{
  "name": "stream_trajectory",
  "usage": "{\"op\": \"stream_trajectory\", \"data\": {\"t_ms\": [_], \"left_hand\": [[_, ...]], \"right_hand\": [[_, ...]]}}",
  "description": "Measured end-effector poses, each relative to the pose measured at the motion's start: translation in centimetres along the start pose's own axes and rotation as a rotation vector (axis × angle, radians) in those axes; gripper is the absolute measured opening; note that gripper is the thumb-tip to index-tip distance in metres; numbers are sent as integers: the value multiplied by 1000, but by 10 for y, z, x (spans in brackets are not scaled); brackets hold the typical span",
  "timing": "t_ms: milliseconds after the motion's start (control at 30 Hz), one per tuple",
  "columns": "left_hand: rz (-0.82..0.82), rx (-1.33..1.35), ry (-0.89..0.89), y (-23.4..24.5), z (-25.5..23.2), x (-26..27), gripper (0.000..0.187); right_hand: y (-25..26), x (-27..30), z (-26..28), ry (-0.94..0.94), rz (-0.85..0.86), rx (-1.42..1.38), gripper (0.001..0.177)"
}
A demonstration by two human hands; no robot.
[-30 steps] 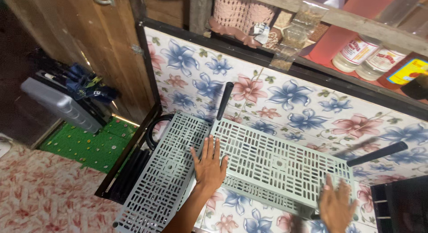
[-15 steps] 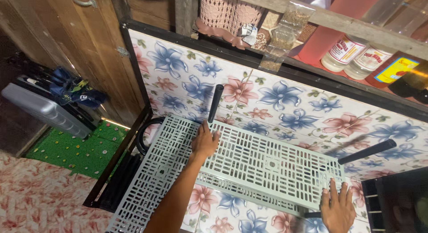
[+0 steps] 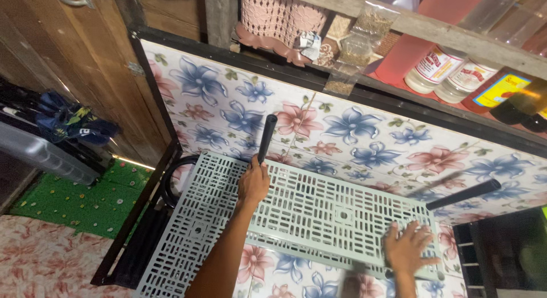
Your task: The person assembles a light green plastic table by inserting black cylindrical legs into the table's corner holes and tightening them by hand. The person then places the assembled table on a tiled surface.
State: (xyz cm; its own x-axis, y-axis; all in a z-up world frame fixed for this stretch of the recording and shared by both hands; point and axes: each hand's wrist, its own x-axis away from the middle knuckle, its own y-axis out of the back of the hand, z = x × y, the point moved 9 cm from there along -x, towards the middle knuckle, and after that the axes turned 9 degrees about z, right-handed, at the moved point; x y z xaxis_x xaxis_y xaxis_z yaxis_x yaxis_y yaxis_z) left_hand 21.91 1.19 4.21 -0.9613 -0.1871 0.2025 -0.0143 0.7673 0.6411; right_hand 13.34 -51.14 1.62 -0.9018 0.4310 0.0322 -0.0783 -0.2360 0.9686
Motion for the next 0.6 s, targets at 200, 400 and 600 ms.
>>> {"op": "stream_trajectory", "data": {"t_ms": [200, 400, 600], "left_hand": [[-54, 87, -89, 2, 4, -2, 48], [-100, 130, -129, 5, 3, 0, 45], [-13, 134, -57, 9, 0, 6, 44]], "right_hand": [[-47, 21, 166, 232, -10, 52, 77], [-63, 78, 332, 571, 168, 6, 69], [-65, 95, 402, 628, 632, -288, 62]]}}
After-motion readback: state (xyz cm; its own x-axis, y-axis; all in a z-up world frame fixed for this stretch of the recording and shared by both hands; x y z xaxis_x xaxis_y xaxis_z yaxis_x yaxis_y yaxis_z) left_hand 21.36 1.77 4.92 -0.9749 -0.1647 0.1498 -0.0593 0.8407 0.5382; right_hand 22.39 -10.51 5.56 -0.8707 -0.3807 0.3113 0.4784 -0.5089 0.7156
